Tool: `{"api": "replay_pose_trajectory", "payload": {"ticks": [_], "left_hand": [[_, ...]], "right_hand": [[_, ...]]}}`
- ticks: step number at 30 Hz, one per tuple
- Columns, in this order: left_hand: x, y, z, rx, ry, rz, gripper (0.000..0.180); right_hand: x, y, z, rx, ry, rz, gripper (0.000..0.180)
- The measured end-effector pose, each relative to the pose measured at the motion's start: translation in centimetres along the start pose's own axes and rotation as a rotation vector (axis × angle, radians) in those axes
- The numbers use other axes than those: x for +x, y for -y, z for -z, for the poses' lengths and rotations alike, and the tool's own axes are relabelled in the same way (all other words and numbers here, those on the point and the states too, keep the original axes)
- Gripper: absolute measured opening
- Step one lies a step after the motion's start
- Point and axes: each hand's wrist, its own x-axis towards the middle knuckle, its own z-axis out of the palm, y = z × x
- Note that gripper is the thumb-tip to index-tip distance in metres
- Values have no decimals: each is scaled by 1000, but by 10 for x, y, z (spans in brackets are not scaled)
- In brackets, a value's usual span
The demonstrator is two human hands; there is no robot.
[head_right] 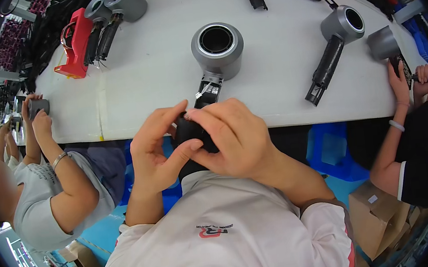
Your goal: Assembling the handle and internal components of hair dryers on a manufacturing production line.
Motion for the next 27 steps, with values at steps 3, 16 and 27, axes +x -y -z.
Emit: {"api": "replay_pose_trajectory", "payload": {"ticks": [3, 16, 27], "left_hand": [[1, 5, -7, -273, 43, 246, 52], [20, 25, -1, -179, -41, 254, 51], [26, 31, 0, -52, 38, 168, 51]], "right_hand": [[6, -14, 0, 29, -31, 142, 55], [28, -30, 12, -181, 225, -72, 29], [25, -45, 8, 9, 97, -107, 23]]}}
